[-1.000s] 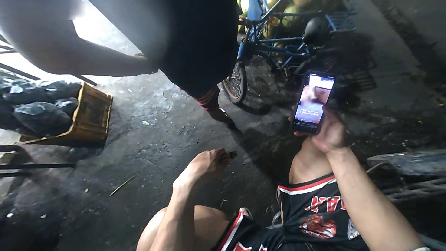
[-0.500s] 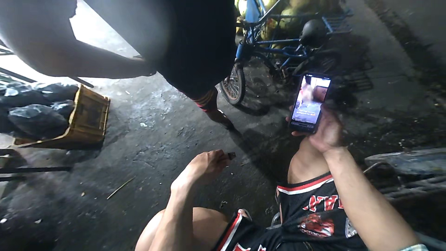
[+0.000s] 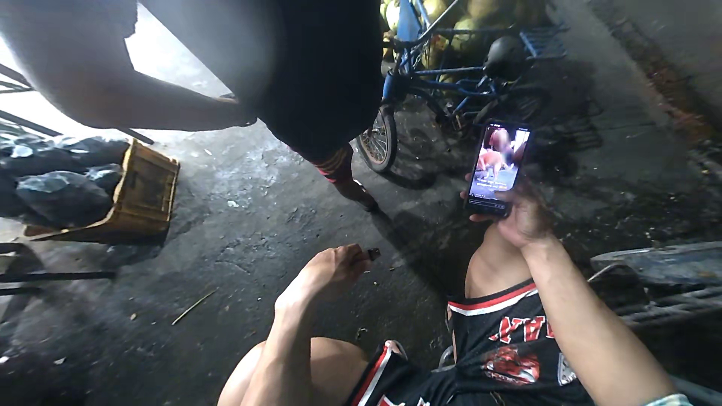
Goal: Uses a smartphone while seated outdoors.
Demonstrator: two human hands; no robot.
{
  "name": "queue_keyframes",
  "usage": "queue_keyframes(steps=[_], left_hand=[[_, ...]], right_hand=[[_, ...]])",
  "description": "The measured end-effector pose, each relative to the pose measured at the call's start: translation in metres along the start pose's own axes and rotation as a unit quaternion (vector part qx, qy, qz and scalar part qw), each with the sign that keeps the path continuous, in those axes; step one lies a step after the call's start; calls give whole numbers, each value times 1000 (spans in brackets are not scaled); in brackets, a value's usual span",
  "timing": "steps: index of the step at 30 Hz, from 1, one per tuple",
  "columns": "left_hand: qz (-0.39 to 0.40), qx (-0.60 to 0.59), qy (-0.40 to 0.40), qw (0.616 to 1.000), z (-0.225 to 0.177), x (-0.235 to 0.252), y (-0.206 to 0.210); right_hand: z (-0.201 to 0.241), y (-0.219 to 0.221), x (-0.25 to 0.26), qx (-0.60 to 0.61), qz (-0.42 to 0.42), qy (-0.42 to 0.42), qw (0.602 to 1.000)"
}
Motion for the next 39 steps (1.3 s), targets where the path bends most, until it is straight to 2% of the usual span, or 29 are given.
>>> queue_keyframes(steps=[19,39], left_hand=[[-4,-3,4,1000,1,0,-1],[0,-8,-2,1000,-1,-1,-1]], right_hand=[[2,4,0,26,38,1,999],[5,5,0,21,37,-9,999]])
Point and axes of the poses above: each hand's wrist, its own x-axis towards the middle knuckle, its own y-axis out of the palm, z = x × y, the point moved 6 cm from there along x, towards the middle knuckle
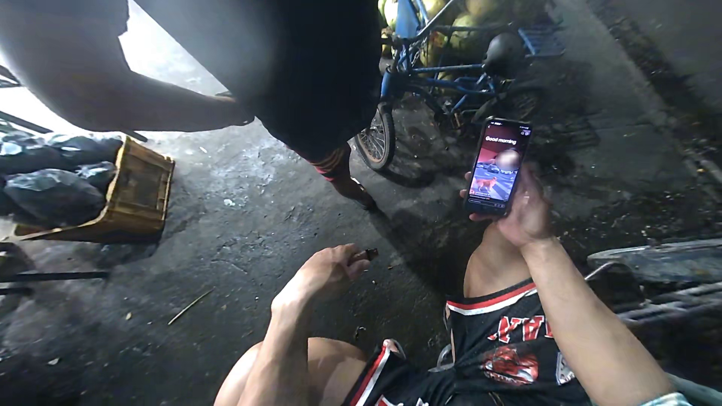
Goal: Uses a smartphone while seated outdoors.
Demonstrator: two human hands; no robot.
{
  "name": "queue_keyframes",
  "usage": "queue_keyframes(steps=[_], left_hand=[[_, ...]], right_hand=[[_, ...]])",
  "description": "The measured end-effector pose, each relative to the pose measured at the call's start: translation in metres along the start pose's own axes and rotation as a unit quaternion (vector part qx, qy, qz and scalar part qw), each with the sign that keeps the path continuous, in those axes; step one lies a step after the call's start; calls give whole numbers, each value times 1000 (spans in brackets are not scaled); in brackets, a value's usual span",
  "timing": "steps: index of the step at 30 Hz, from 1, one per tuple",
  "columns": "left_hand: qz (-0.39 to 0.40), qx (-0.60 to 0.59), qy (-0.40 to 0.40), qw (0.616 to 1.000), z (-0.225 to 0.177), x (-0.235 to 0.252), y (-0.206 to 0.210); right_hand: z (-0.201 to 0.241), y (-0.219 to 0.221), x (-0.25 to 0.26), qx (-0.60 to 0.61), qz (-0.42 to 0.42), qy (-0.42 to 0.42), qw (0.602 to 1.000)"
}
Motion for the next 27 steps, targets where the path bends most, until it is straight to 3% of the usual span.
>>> queue_keyframes(steps=[27], left_hand=[[4,12,-21,1000,2,0,1]], right_hand=[[-1,-1,-1,13,-11,6,1000]])
Point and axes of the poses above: each hand's wrist, its own x-axis towards the middle knuckle, its own y-axis out of the palm, z = x × y, the point moved 6 cm from there along x, towards the middle knuckle
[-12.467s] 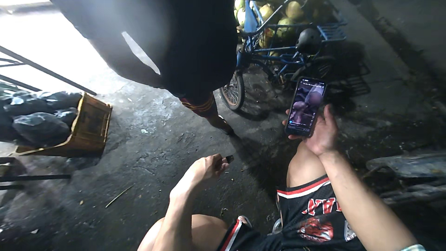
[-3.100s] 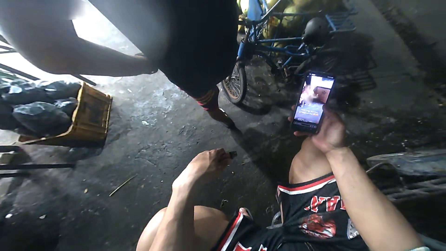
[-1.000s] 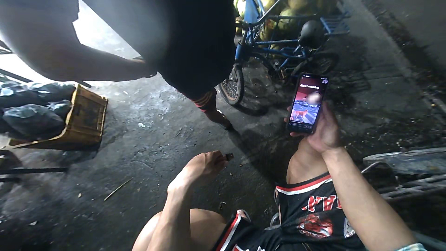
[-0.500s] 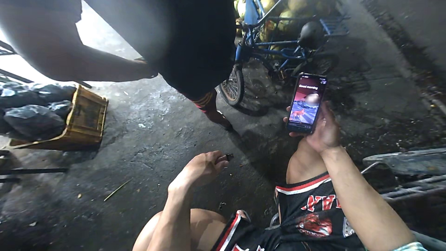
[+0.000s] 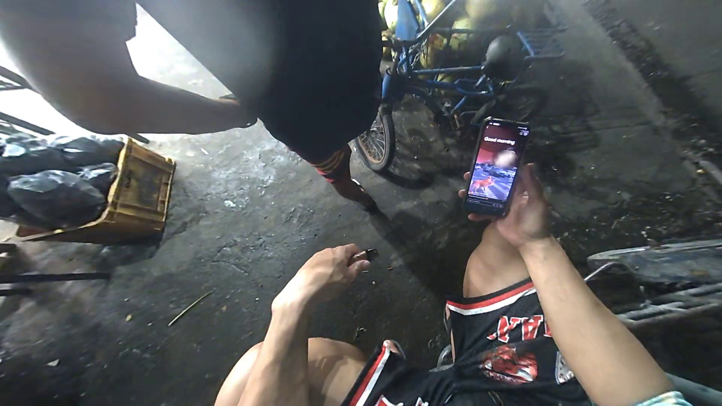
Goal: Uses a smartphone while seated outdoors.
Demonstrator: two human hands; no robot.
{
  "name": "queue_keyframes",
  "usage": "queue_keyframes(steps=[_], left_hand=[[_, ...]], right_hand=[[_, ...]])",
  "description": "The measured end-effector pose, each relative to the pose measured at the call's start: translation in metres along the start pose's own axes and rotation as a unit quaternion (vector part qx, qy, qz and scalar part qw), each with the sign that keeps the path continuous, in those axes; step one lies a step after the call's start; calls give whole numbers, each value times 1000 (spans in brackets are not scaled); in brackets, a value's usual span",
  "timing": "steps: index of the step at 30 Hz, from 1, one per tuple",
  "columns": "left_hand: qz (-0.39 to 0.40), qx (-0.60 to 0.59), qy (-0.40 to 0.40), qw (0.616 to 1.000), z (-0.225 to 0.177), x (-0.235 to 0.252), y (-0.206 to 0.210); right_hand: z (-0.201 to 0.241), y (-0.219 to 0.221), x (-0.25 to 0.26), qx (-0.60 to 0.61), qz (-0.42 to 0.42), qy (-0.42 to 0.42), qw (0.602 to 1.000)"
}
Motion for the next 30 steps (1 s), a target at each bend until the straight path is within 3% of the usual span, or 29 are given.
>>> queue_keyframes(steps=[30], left_hand=[[-2,-3,-9,1000,0,-1,-1]], right_hand=[[-1,-1,0,18,16,-7,1000]])
Point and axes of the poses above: each hand's wrist, its own x-axis towards the middle knuckle, its own y-axis out of the palm, z = x × y, the point moved 6 cm from there along x, towards the middle knuckle
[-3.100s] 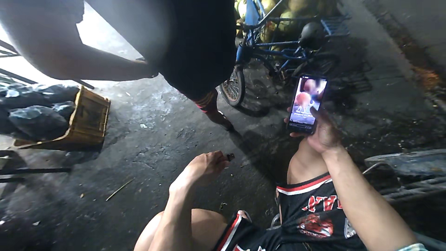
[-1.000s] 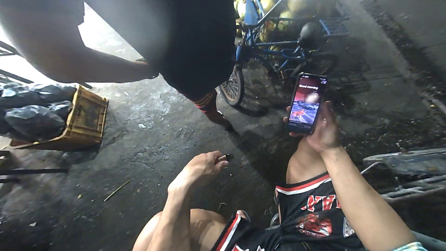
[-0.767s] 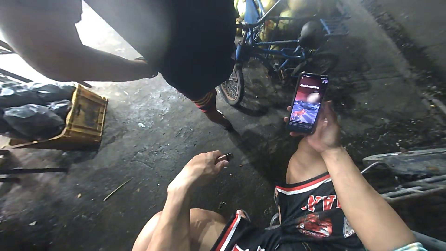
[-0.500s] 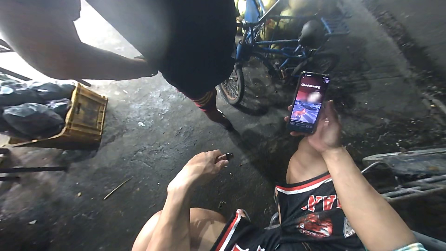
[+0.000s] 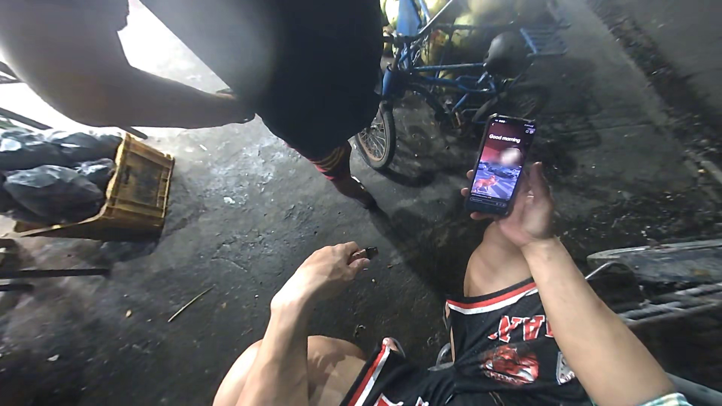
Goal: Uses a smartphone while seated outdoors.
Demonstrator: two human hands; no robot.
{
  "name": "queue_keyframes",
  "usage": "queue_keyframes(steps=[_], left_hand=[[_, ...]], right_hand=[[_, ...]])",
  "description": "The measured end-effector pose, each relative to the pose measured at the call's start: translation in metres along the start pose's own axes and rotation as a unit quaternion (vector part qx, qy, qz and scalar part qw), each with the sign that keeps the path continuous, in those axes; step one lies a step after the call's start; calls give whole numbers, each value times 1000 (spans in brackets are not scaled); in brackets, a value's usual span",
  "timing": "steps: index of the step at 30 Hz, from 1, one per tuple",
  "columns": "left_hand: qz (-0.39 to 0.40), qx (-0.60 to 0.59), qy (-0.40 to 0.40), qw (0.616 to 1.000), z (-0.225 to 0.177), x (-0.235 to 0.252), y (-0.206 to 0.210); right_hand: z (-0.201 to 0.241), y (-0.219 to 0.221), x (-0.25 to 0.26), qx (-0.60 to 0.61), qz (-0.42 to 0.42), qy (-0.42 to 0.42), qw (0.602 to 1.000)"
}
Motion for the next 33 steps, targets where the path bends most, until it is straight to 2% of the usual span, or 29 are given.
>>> queue_keyframes(steps=[8,33], left_hand=[[-4,-10,29,1000,3,3,2],[-5,-2,28,1000,-2,-2,0]], right_hand=[[1,0,-1,-17,-9,5,1000],[0,0,0,-5,0,6,1000]])
Point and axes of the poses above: each hand's wrist, its own x-axis towards the middle knuckle, its own y-axis out of the palm, z = x × y, the point moved 6 cm from there along x, towards the middle knuckle
